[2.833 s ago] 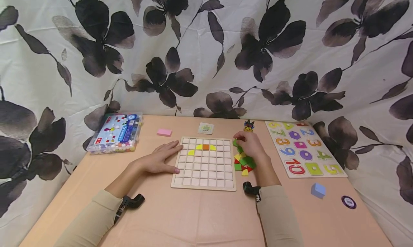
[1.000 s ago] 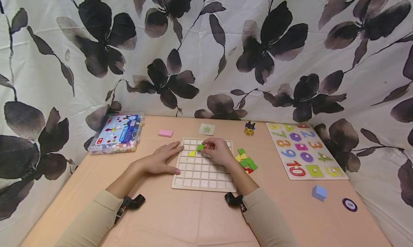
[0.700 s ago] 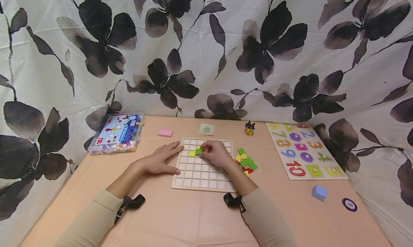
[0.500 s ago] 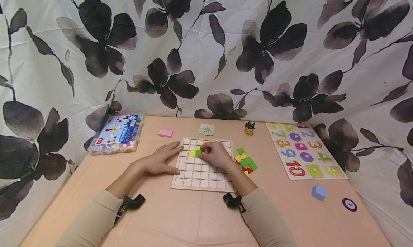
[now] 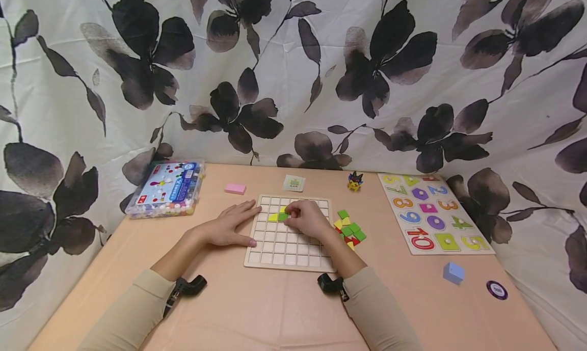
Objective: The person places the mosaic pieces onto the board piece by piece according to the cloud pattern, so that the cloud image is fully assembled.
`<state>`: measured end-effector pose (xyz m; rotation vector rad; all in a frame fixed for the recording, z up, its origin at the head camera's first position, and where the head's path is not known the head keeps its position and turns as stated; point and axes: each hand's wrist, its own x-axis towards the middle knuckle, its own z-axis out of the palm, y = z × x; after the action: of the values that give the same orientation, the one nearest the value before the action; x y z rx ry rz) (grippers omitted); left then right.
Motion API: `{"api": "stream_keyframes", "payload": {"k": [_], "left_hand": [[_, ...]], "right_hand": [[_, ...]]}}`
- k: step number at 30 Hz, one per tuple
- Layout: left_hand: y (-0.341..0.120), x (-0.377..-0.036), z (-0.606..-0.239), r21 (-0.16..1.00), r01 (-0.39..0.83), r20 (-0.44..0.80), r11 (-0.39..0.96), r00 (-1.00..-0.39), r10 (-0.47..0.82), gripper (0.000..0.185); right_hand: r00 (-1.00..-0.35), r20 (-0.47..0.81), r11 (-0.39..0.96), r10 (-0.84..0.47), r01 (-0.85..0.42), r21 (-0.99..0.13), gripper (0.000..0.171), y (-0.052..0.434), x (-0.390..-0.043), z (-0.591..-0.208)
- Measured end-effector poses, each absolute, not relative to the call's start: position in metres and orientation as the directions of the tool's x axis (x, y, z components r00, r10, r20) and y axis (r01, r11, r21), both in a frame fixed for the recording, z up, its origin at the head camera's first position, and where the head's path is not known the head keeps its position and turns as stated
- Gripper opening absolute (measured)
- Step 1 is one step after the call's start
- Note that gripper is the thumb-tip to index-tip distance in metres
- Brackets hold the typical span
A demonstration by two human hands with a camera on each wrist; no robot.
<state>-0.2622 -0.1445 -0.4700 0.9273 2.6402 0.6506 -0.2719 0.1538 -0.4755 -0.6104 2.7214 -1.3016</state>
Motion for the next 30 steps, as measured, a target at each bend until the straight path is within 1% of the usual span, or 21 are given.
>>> {"api": "stream_keyframes", "payload": {"k": [6, 14, 18, 24, 27, 30], "left_hand": [[-0.144, -0.263, -0.471, 0.490, 0.513, -0.114, 0.704, -0.763, 0.636, 0.104], [-0.144, -0.263, -0.472, 0.492, 0.511, -0.115, 0.704, -0.764, 0.635, 0.105], [-0.144, -0.264, -0.472, 0.486, 0.525, -0.105, 0.699, -0.759, 0.643, 0.105], [-0.145, -0.263, -0.471, 0.484, 0.542, -0.087, 0.687, -0.752, 0.654, 0.104], [-0.146, -0.261, -0.469, 0.497, 0.542, -0.074, 0.678, -0.752, 0.655, 0.104], [-0.145, -0.261, -0.469, 0.502, 0.549, -0.060, 0.668, -0.749, 0.660, 0.104]], "right_hand": [[-0.910, 0.150, 0.531, -0.388, -0.354, -0.770, 0.026, 0.159, -0.271, -0.465], [-0.901, 0.247, 0.549, -0.356, -0.416, -0.725, 0.028, 0.174, -0.268, -0.441], [-0.913, 0.255, 0.570, -0.317, -0.399, -0.719, 0.028, 0.188, -0.266, -0.430], [-0.928, 0.255, 0.612, -0.270, -0.370, -0.699, 0.031, 0.214, -0.269, -0.425], [-0.934, 0.241, 0.608, -0.264, -0.355, -0.710, 0.032, 0.228, -0.271, -0.424], [-0.950, 0.203, 0.610, -0.238, -0.309, -0.730, 0.032, 0.243, -0.271, -0.424]]}}
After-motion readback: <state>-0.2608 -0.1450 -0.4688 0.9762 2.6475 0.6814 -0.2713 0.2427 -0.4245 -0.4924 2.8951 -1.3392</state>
